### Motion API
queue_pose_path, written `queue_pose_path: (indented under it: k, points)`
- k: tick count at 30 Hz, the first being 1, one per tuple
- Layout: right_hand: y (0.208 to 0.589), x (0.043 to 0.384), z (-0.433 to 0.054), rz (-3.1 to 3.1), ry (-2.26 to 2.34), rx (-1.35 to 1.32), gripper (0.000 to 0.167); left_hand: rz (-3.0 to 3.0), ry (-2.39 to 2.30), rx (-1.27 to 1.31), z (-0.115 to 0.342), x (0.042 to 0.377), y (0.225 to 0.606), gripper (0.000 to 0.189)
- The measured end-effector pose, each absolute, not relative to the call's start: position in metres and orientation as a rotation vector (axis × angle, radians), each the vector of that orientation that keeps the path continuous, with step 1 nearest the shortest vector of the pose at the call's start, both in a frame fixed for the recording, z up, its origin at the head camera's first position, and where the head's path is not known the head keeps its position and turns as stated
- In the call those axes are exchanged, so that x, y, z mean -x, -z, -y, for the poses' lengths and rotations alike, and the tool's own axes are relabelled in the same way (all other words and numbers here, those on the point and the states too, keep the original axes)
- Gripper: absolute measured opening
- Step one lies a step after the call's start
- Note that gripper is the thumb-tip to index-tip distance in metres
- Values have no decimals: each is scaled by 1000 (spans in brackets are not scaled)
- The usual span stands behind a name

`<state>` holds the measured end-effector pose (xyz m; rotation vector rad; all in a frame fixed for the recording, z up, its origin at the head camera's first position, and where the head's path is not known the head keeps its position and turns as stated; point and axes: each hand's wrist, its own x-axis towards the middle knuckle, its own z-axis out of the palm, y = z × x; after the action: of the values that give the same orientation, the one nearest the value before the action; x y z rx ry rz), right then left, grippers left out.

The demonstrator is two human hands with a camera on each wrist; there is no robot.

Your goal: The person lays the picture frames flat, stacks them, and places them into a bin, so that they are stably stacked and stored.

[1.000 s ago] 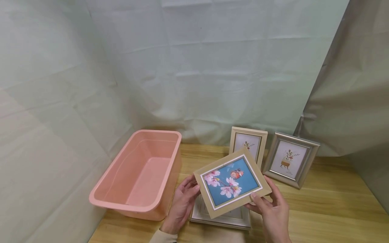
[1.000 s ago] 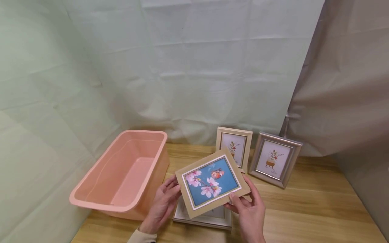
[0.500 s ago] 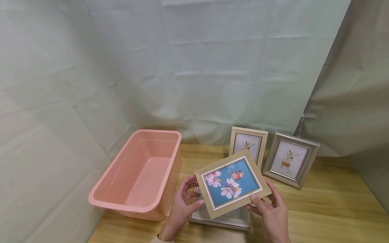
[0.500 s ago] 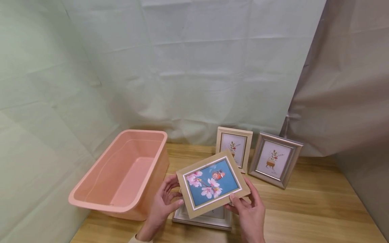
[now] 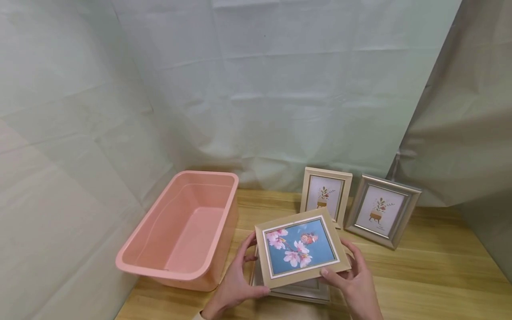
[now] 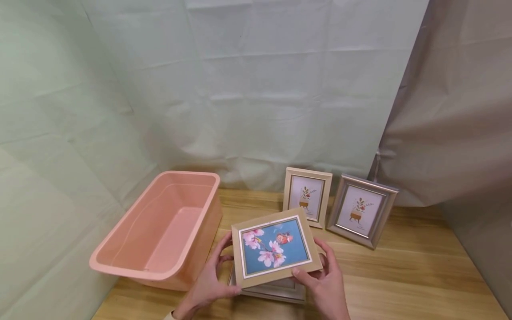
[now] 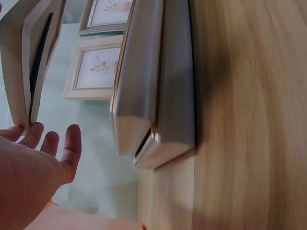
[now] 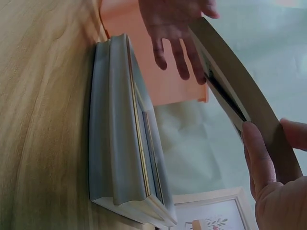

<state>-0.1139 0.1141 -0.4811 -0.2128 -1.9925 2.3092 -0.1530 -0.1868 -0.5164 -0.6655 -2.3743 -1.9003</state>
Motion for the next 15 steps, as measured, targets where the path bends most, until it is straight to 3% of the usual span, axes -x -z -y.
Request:
queue_pose_path:
  k: [7,15]
  points:
    - [481,114,-114,2228,-2118,287,101,2672,1639,494,186,149,512,149]
    - [484,111,-113,2390,-2003,283,117,2756,1534,486,187,150,513,150]
